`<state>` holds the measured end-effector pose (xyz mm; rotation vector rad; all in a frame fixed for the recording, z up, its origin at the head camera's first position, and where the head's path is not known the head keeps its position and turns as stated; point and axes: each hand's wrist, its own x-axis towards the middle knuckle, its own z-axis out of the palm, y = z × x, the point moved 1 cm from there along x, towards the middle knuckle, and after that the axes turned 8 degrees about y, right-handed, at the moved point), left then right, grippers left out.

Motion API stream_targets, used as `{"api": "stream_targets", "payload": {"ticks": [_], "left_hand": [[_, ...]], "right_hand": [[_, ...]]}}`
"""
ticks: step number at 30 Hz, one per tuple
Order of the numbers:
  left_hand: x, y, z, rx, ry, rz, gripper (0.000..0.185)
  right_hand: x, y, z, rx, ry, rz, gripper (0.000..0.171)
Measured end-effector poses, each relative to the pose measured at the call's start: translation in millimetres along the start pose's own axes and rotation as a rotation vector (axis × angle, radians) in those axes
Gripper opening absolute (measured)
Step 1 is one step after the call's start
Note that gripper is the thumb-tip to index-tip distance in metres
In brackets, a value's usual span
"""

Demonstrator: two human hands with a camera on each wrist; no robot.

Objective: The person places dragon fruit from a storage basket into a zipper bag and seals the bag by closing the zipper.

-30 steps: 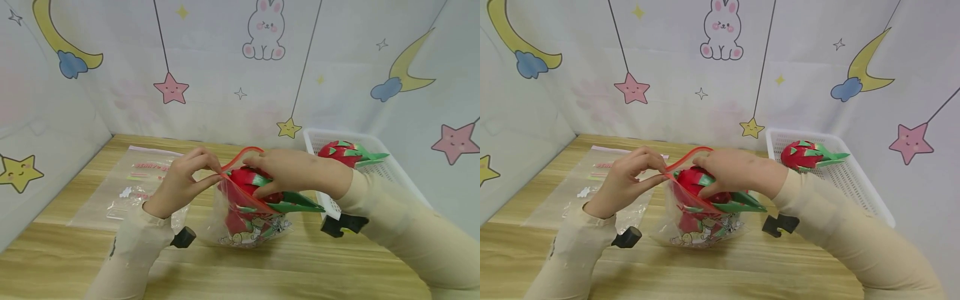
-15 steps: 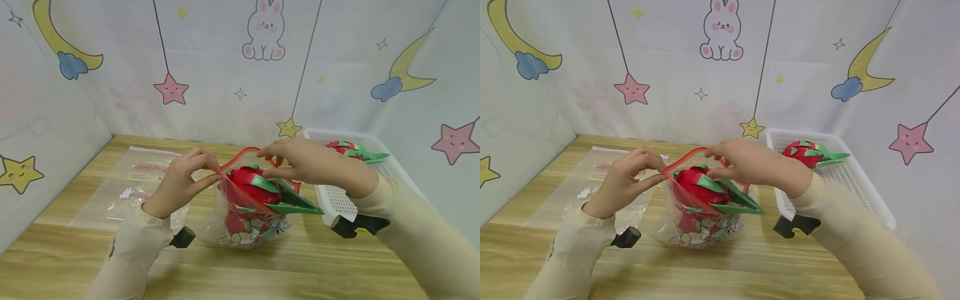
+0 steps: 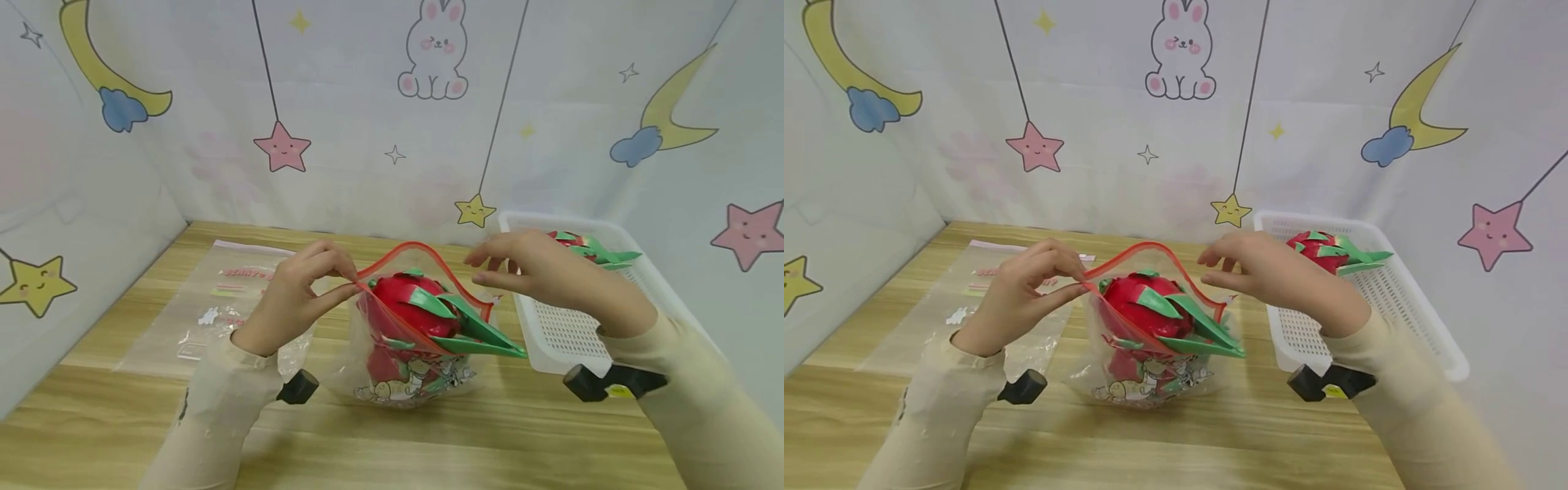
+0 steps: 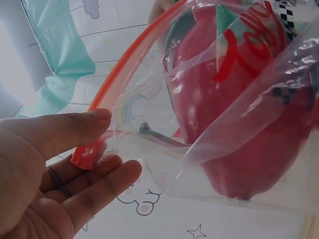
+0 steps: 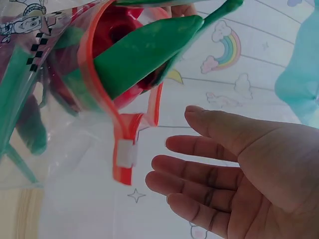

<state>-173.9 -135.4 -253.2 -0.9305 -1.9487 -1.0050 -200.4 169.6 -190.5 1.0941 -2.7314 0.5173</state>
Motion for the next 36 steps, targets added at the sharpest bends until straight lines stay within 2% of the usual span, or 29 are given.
{"api": "stream_targets", "payload": {"ticks": [9,16,23,31,34,36], "left_hand": [[-0.6,-0.7,-0.5,0.012,-0.006,-0.012,0.023],[-0.1,-0.1,-1.0,0.011,-0.009,-0.016,0.023],[-0.4,-0.4,-1.0,-0.004,-0.005,-0.014,0.023],[-0.3,-1.1,-0.6,-0.014,0.001,-0.011,0.024],[0.1,-1.5,-0.4,-0.013,0.002,-0.009,0.024],[0.4,-2.1,-0.1,-0.014,0.004,-0.005,0.024]], "right_hand": [[-18.4,18.7,11.0,0.023,0.000,0.004,0.023],[-29.5,30.2,20.8,0.023,0.059,-0.013,0.026],[-38.0,34.6,29.1,0.102,0.122,-0.036,0.027],[-41.7,40.2,47.2,0.111,0.228,-0.116,0.023],[-42.5,42.9,52.5,0.089,0.307,-0.173,0.023],[-42.7,44.5,55.1,0.075,0.366,-0.217,0.013]]}}
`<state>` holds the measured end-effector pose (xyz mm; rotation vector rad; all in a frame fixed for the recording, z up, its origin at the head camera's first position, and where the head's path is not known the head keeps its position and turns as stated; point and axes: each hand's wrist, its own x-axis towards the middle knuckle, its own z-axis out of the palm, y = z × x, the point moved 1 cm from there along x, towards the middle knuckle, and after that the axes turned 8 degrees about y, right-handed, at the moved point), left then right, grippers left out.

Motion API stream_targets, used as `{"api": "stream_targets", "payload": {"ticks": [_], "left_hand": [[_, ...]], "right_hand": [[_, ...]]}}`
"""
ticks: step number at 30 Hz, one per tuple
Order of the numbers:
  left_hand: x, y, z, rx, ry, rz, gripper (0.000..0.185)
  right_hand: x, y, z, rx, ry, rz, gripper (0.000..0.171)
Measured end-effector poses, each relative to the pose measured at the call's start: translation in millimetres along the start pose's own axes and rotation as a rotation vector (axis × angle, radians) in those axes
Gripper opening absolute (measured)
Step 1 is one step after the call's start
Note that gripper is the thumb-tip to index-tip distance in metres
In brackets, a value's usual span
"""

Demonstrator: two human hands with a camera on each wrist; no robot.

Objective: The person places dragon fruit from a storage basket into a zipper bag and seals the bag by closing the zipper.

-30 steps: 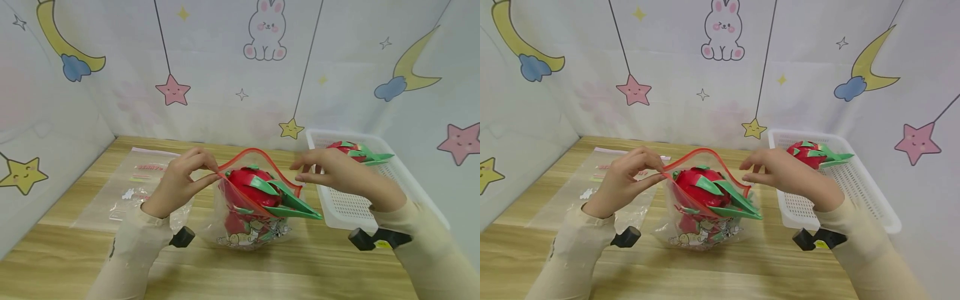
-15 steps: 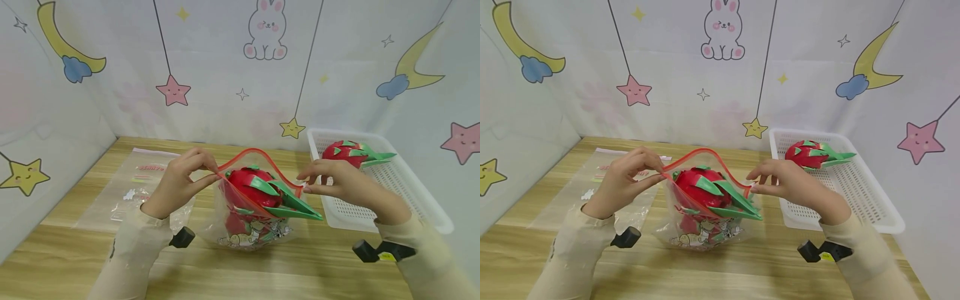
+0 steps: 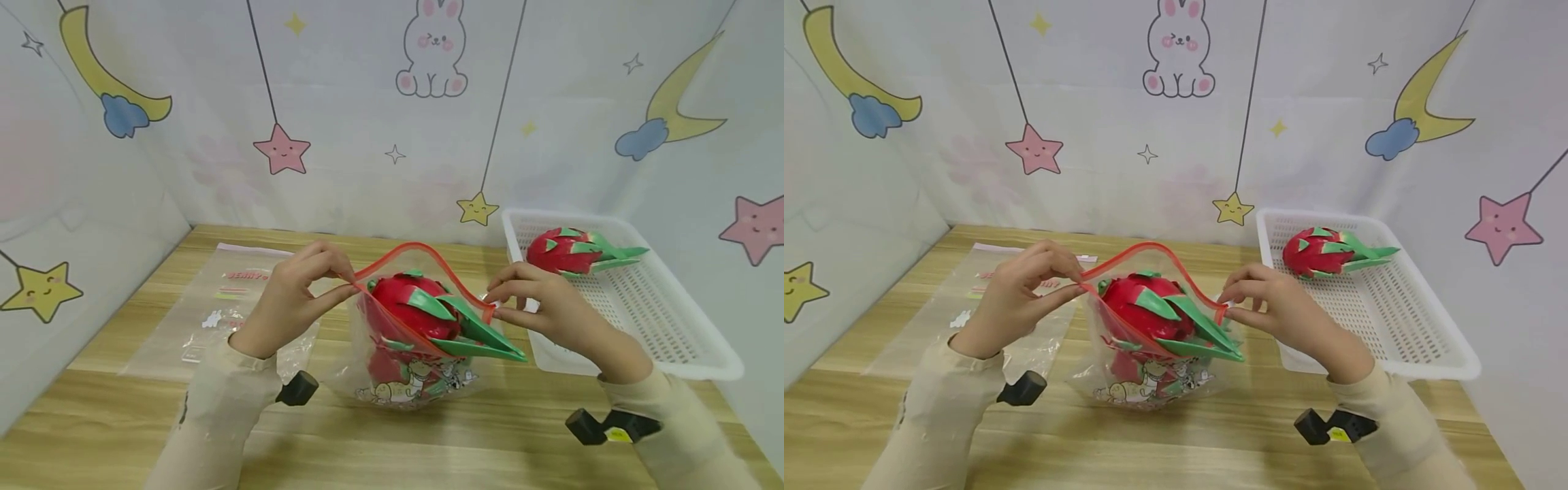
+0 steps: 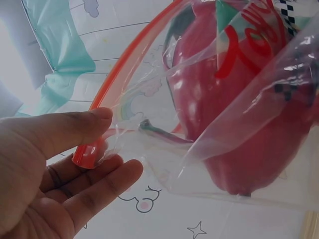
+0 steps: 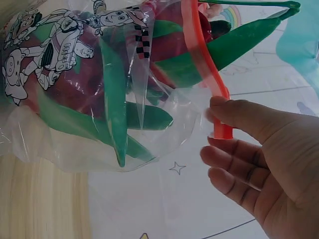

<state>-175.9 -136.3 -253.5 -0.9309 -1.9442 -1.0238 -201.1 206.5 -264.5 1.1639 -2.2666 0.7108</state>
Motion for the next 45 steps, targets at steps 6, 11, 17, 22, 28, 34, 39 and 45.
{"api": "stream_targets", "payload": {"ticks": [6,11,17,22,28,34,39,45], "left_hand": [[-0.1,-0.8,0.1,0.007,0.015,0.000,0.024],[-0.4,-1.5,1.1,0.006,0.033,0.006,0.024],[0.0,-1.4,1.3,0.025,0.063,0.032,0.026],[1.9,0.6,-2.9,-0.033,0.131,0.006,0.025],[2.9,4.8,-9.9,-0.167,0.183,-0.053,0.024],[3.1,6.2,-11.2,-0.179,0.193,-0.064,0.026],[3.7,8.2,-13.0,-0.162,0.207,-0.069,0.024],[8.8,15.0,-16.6,-0.167,0.246,-0.044,0.021]], "right_hand": [[-2.1,0.4,2.5,0.026,0.135,-0.122,0.043],[-2.0,-2.2,-0.1,0.041,0.212,-0.176,0.038],[-3.8,-1.4,-9.2,0.016,0.281,-0.155,0.041],[-6.3,1.7,-23.9,0.019,0.331,-0.086,0.043],[-6.5,5.2,-36.8,0.026,0.358,-0.028,0.042],[-5.4,3.6,-40.5,0.006,0.357,-0.031,0.024],[-3.2,0.9,-41.4,-0.029,0.362,-0.034,0.032],[2.5,-3.2,-41.9,-0.047,0.375,-0.033,0.013]]}}
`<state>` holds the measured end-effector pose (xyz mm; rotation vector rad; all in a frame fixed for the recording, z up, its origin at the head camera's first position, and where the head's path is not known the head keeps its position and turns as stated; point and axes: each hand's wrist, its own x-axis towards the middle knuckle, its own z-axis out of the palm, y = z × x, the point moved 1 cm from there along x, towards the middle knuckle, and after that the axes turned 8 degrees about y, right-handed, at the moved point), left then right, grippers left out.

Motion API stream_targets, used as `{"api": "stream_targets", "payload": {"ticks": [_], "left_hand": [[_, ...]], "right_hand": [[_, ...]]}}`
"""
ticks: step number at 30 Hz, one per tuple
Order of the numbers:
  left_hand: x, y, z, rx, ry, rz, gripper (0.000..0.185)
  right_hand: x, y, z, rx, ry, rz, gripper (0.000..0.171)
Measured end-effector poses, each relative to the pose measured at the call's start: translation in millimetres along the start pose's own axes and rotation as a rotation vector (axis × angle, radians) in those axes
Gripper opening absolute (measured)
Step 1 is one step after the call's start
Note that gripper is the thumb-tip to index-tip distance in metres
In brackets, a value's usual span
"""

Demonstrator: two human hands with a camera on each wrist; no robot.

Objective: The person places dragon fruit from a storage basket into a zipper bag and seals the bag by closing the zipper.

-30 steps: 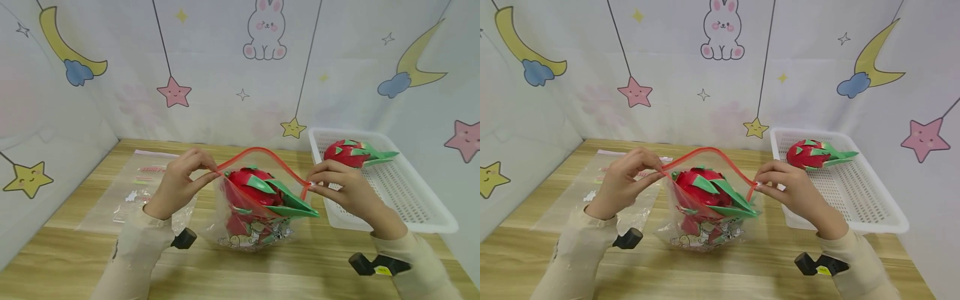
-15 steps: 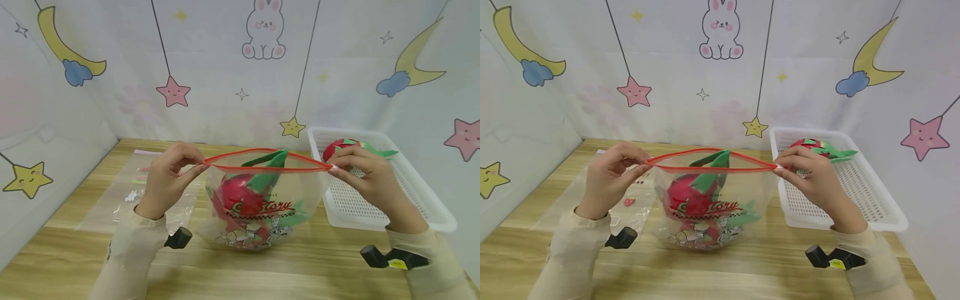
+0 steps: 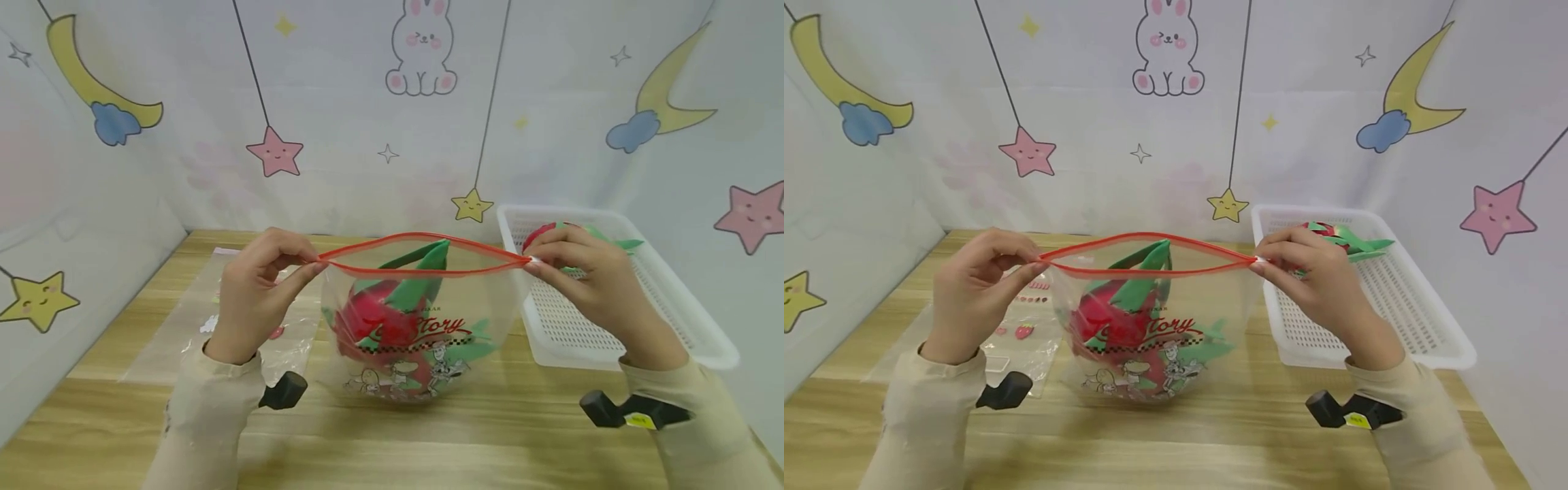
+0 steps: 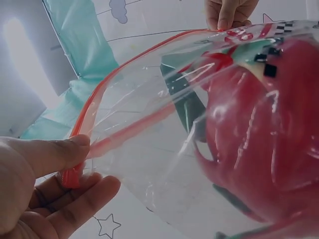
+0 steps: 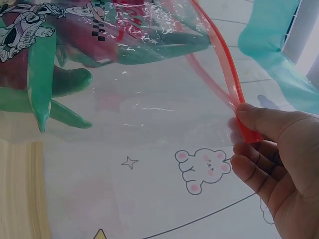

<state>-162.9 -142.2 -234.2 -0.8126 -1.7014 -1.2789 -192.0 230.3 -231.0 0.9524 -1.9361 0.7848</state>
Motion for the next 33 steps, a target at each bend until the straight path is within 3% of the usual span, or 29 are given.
{"api": "stream_targets", "payload": {"ticks": [4,9,14,17,21,27,33], "left_hand": [[3.0,3.3,1.5,0.002,-0.006,0.021,0.015],[-0.3,0.5,2.7,0.037,-0.031,0.004,0.016],[-3.5,-3.3,6.0,0.010,-0.042,-0.011,0.021],[-3.9,-4.8,9.7,-0.001,-0.038,-0.012,0.023],[-4.8,-6.3,13.5,-0.006,-0.010,-0.040,0.026],[-7.0,-8.1,15.5,-0.031,0.032,-0.155,0.031],[-7.8,-6.5,16.7,-0.062,0.046,-0.145,0.016]], "right_hand": [[2.5,-2.4,3.3,0.010,0.009,0.009,0.005],[4.4,-4.3,9.4,0.028,0.003,-0.018,0.030],[5.7,-6.2,8.5,0.017,-0.018,-0.005,0.007],[5.1,-7.2,4.5,-0.012,-0.046,0.025,0.020],[2.0,-5.2,-1.4,-0.050,-0.082,0.057,0.023],[-2.4,-1.9,-5.3,-0.022,-0.091,0.041,0.006],[-0.9,-2.9,-4.3,-0.002,-0.096,0.038,0.008]]}}
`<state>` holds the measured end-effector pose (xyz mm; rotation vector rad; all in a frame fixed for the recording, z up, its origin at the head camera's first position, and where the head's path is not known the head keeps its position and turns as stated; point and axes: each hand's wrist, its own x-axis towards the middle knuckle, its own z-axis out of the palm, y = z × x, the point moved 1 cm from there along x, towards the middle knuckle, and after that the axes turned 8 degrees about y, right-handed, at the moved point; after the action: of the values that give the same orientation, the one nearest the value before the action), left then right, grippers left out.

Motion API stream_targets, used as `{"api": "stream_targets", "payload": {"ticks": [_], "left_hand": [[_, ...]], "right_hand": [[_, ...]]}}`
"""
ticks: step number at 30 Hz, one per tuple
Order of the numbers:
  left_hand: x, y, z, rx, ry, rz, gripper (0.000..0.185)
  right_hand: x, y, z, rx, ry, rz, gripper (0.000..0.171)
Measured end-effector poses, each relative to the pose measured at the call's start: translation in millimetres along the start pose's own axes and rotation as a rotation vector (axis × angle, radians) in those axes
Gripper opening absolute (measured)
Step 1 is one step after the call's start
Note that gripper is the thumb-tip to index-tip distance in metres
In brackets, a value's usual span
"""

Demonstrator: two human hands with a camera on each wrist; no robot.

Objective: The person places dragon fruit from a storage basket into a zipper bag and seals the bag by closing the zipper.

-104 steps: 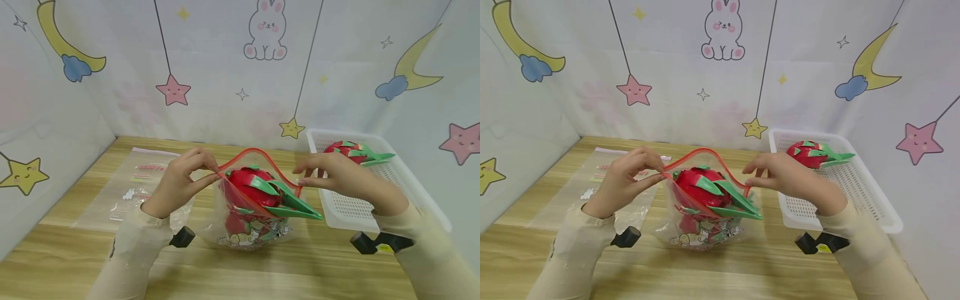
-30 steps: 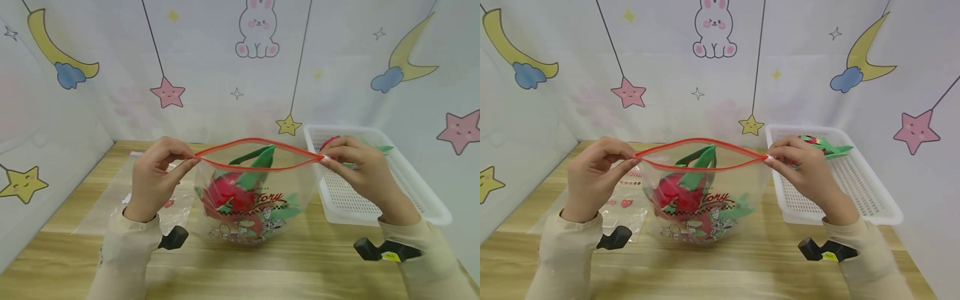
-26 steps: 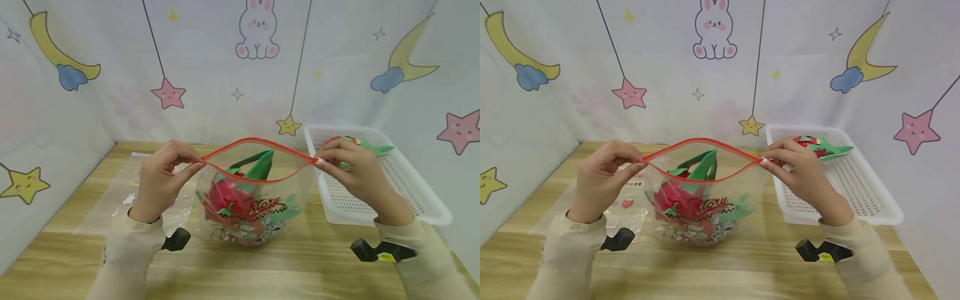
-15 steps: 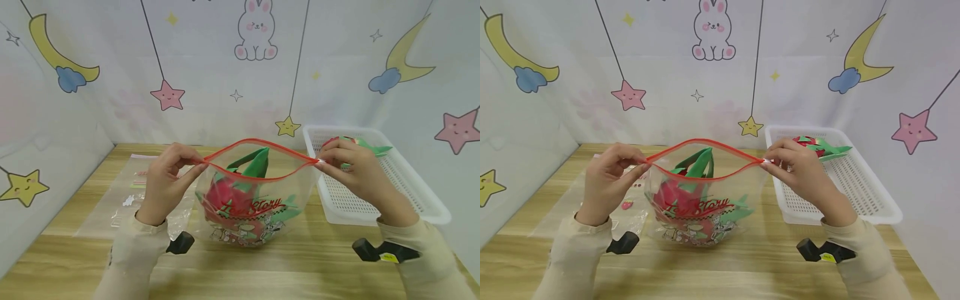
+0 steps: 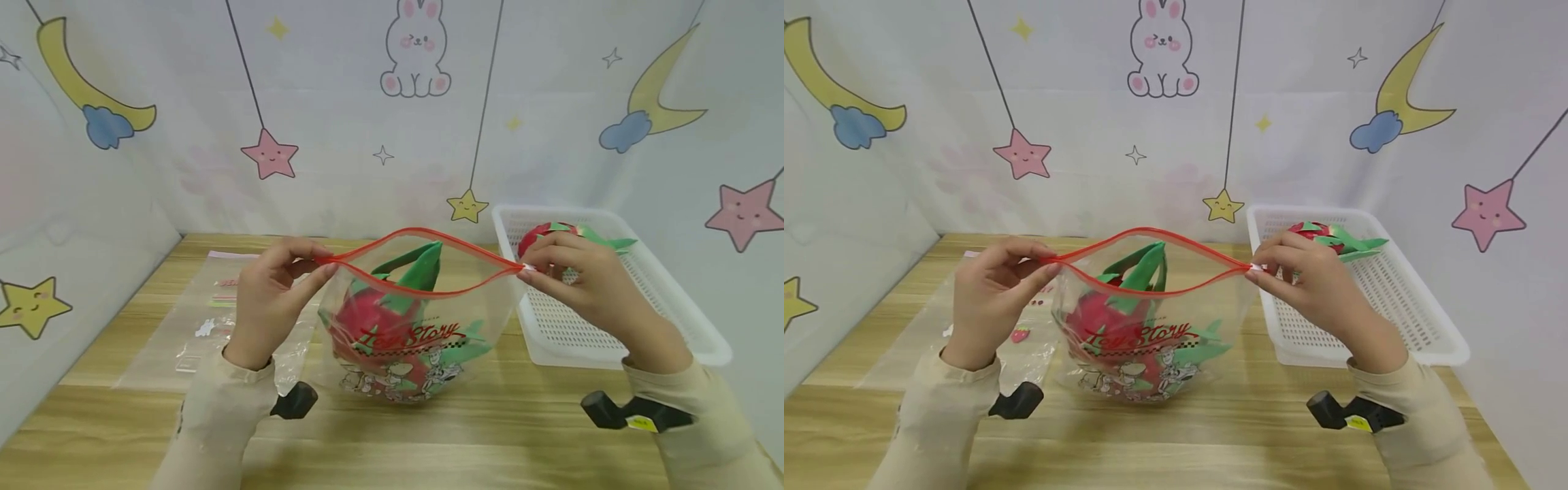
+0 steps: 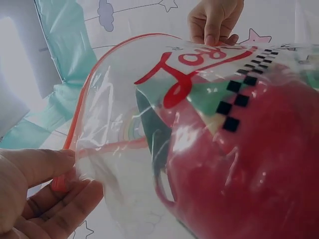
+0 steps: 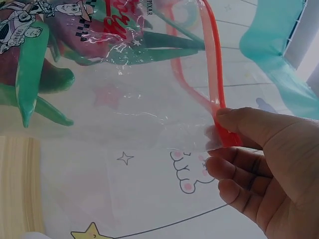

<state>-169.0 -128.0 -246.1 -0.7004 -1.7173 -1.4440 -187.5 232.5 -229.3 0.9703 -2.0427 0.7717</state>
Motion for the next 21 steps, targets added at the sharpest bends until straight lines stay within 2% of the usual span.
{"api": "stream_targets", "payload": {"ticks": [5,8,12,18,21], "left_hand": [[-1.4,0.7,1.9,-0.021,0.002,0.022,0.020],[-1.9,1.1,2.5,-0.015,0.003,0.026,0.015],[-1.8,2.5,2.7,-0.008,0.006,0.032,0.020],[-1.8,2.2,3.9,-0.048,0.004,0.041,0.016],[-1.8,2.1,4.4,-0.054,-0.004,0.047,0.016]], "right_hand": [[4.9,-4.0,0.2,-0.045,-0.035,0.012,0.019],[10.2,-6.3,-0.1,-0.052,-0.046,0.018,0.021],[20.8,-10.8,-0.5,-0.055,-0.034,0.003,0.021],[43.2,-24.3,1.3,-0.084,-0.040,-0.081,0.025],[56.9,-34.2,4.5,-0.063,-0.053,-0.159,0.027]]}}
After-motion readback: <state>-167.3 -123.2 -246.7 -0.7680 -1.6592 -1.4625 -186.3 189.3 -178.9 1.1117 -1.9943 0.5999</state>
